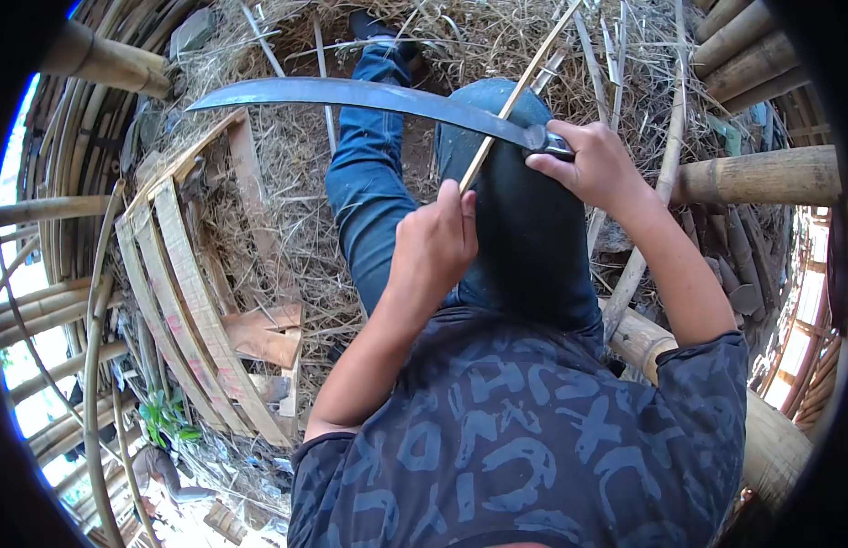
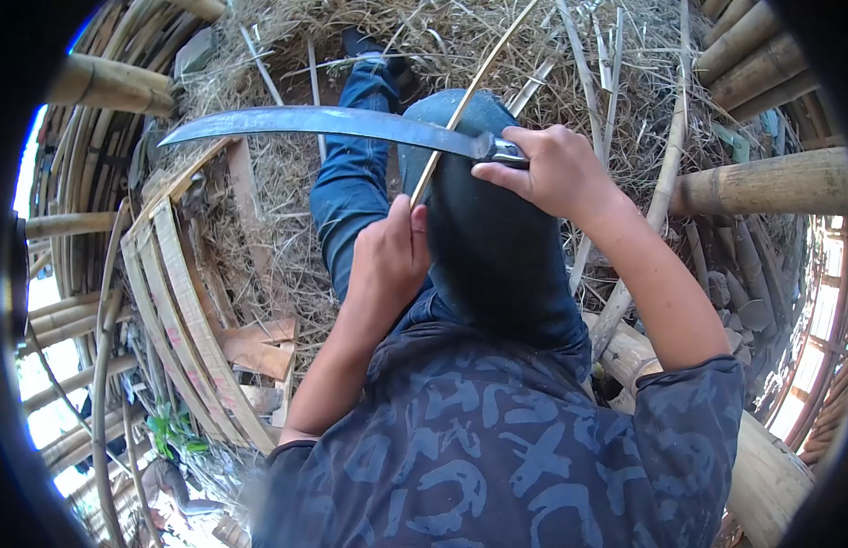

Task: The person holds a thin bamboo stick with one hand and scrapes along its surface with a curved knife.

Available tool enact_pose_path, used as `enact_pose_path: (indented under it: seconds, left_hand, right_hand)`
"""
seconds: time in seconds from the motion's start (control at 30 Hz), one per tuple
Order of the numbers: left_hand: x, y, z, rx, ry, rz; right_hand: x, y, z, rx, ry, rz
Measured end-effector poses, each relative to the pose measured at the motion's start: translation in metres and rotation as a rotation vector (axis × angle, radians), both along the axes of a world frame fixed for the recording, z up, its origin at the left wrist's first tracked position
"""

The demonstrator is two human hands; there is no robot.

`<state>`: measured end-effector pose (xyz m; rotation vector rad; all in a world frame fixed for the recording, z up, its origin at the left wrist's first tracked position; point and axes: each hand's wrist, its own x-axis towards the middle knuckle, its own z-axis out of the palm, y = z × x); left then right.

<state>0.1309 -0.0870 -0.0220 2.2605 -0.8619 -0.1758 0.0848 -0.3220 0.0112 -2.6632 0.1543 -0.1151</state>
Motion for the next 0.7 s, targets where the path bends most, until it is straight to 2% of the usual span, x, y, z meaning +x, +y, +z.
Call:
enact_pose_path:
  seconds: [0.3,0.43,0.6,0.7]
  left_hand:
    - [-0.002,0.008,0.002,0.106,-0.020,0.000]
    - [-0.029,0.044,-0.009,0.038,0.043,0.042]
    - [-0.064,0.101,-0.032,0.029,0.155,0.071]
    - [-0.082,0.139,-0.054,0.034,0.127,0.087]
  right_hand:
    - [0.000,-0.001,-0.006,-0.039,0.013,-0.022]
    - [0.000,0.002,-0.010,-0.056,-0.028,-0.047]
    - [0.002,0.009,-0.002,-0.099,0.044,-0.044]
    - [0.002,0.010,-0.003,-0.137,0.036,-0.048]
